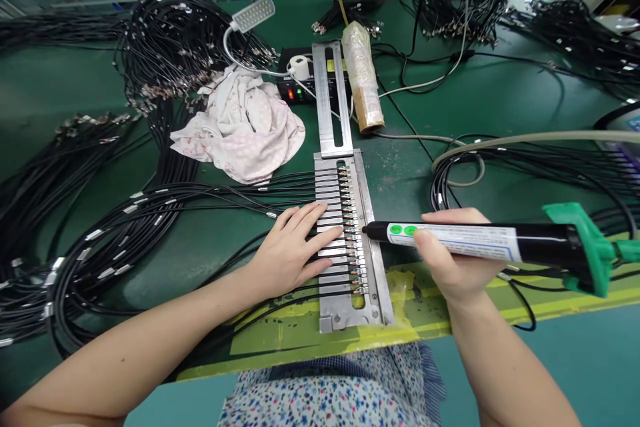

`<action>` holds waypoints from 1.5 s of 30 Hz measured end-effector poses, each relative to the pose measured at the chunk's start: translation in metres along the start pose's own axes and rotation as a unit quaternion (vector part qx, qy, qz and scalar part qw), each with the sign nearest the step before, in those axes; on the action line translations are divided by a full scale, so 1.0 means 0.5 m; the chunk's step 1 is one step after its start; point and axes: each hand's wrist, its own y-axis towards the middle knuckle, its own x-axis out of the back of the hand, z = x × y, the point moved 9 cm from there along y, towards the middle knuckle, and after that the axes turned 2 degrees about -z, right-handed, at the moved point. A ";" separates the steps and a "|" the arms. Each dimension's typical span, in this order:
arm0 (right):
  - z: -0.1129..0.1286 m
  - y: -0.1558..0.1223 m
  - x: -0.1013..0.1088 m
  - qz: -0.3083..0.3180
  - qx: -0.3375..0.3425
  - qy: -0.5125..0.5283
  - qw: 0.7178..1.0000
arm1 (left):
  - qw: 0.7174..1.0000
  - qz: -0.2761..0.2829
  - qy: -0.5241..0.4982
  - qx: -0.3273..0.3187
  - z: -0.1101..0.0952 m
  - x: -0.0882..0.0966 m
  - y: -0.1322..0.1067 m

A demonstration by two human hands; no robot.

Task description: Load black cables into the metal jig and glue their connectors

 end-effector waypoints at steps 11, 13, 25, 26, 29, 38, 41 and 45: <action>0.016 -0.003 -0.015 0.025 0.031 0.047 0.998 | 1.000 0.009 -0.003 0.002 0.000 -0.001 0.001; 0.015 -0.003 -0.014 0.023 0.030 0.050 0.998 | 1.000 0.013 -0.003 0.002 0.000 -0.001 0.002; 0.014 -0.004 -0.014 0.016 0.021 0.049 0.998 | 1.000 0.008 -0.004 0.004 0.001 0.000 0.001; 0.014 -0.004 -0.013 0.015 0.022 0.048 0.998 | 1.000 0.008 -0.004 0.004 0.001 0.000 0.001; 0.010 -0.006 -0.014 0.020 0.013 0.046 0.999 | 1.000 0.004 -0.006 0.003 0.001 0.000 0.001; 0.009 -0.007 -0.013 0.019 0.006 0.062 0.998 | 1.000 0.006 -0.005 0.002 0.000 0.000 0.002; 0.010 -0.006 -0.012 0.018 0.013 0.059 0.998 | 1.000 0.004 -0.005 0.001 0.000 0.002 0.002; 0.015 -0.005 -0.012 0.016 0.021 0.037 0.999 | 1.000 0.001 -0.004 0.000 0.000 0.002 0.001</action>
